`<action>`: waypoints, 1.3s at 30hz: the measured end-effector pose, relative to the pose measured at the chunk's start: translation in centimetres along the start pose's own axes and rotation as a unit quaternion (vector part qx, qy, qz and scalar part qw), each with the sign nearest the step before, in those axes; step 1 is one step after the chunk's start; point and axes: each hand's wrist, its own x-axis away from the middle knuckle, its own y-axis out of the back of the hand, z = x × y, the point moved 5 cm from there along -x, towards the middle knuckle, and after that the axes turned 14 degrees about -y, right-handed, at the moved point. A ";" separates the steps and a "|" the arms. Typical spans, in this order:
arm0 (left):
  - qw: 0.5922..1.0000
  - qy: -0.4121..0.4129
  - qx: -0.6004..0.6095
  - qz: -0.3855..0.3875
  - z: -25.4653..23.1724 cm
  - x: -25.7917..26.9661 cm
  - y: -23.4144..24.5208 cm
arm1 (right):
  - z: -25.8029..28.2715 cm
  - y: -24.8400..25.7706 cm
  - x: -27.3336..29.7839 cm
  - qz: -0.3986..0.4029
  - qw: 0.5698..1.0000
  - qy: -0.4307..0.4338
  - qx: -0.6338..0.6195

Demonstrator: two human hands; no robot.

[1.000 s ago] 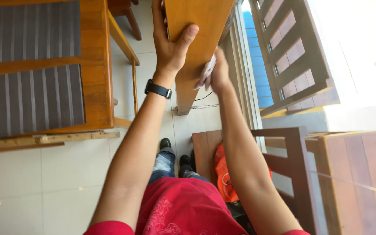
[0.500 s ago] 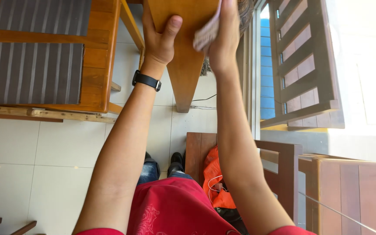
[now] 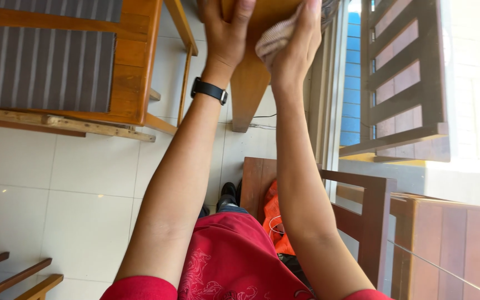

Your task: Wiping a wooden table and adjusting place mats.

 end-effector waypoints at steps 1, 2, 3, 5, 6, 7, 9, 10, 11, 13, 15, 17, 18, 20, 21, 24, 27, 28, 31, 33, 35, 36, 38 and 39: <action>1.000 0.012 0.012 0.016 0.2 0.4 -0.1 | -1.0 0.1 0.3 -0.004 0.999 -0.029 -0.019; 0.999 0.024 0.027 0.033 0.6 0.6 -0.5 | -2.0 0.4 0.3 -0.009 0.998 -0.055 -0.038; 0.999 0.023 0.025 0.034 0.9 0.5 -0.2 | -3.4 0.6 0.4 -0.008 0.998 -0.055 -0.040; 0.996 -0.017 0.052 0.071 1.0 0.6 -0.5 | -7.6 1.9 0.8 -0.018 0.975 -0.197 -0.100; 0.996 -0.015 0.055 0.072 2.6 1.2 -0.2 | -6.5 1.6 0.9 -0.021 0.975 -0.196 -0.098; 0.993 0.034 0.038 0.106 4.6 2.0 -0.2 | -5.5 1.2 1.0 -0.021 0.972 -0.212 -0.096; 0.985 0.087 0.021 0.144 5.9 3.1 0.4 | -3.3 0.2 1.4 -0.025 0.968 -0.230 -0.093; 0.984 0.068 0.027 0.162 5.2 2.7 0.3 | -1.5 -0.5 1.0 -0.024 0.978 -0.188 -0.088; 0.982 0.049 0.032 0.179 4.4 2.3 0.3 | 0.3 -1.3 0.7 -0.023 0.986 -0.145 -0.083; 0.977 0.065 0.007 0.203 1.4 0.9 1.4 | -0.7 -0.7 0.5 -0.058 0.996 -0.066 0.010; 0.970 0.078 -0.017 0.230 -0.4 0.6 3.2 | 0.2 -1.1 1.5 -0.087 0.991 0.019 0.097; 0.957 0.191 0.130 0.177 0.1 0.5 5.3 | 4.2 -3.3 3.1 -0.122 0.917 0.238 0.294; 0.957 0.193 0.131 0.175 -0.2 0.9 5.6 | 2.8 -3.1 3.3 -0.120 0.917 0.238 0.296; 0.942 0.298 0.080 0.129 -0.4 2.9 7.0 | -1.0 -2.0 3.8 -0.082 0.974 0.125 0.169; 0.941 0.305 0.080 0.126 -0.7 4.3 7.2 | -1.3 -1.7 5.1 -0.080 0.974 0.119 0.173; 0.922 0.361 0.103 0.097 0.5 6.7 7.1 | -2.1 -1.5 6.0 -0.092 0.985 0.049 0.135; 0.887 0.427 0.125 0.125 1.9 12.2 7.4 | -0.3 -1.9 9.0 -0.181 0.962 0.104 0.177; 0.867 0.427 0.005 0.256 2.6 13.7 7.4 | 0.1 -2.3 9.4 -0.166 0.983 0.046 0.068; 0.830 0.376 -0.083 0.402 4.4 16.9 7.6 | 0.4 -5.1 10.3 -0.089 0.989 -0.055 -0.108; 0.837 0.341 -0.048 0.425 3.4 16.8 7.8 | -0.9 -6.9 10.9 -0.036 0.980 -0.098 -0.170; 0.821 0.502 0.252 0.098 1.8 13.8 9.0 | -3.3 -7.9 10.8 -0.066 0.981 -0.135 -0.123; 0.819 0.504 0.256 0.102 3.2 14.1 9.5 | -5.0 -7.9 10.8 -0.071 0.981 -0.134 -0.120; 0.776 0.432 0.457 -0.051 5.6 13.6 10.6 | -8.7 -7.4 10.7 -0.146 0.974 -0.166 -0.052; 0.773 0.435 0.460 -0.047 4.3 11.9 10.7 | -9.1 -7.8 10.5 -0.153 0.973 -0.164 -0.049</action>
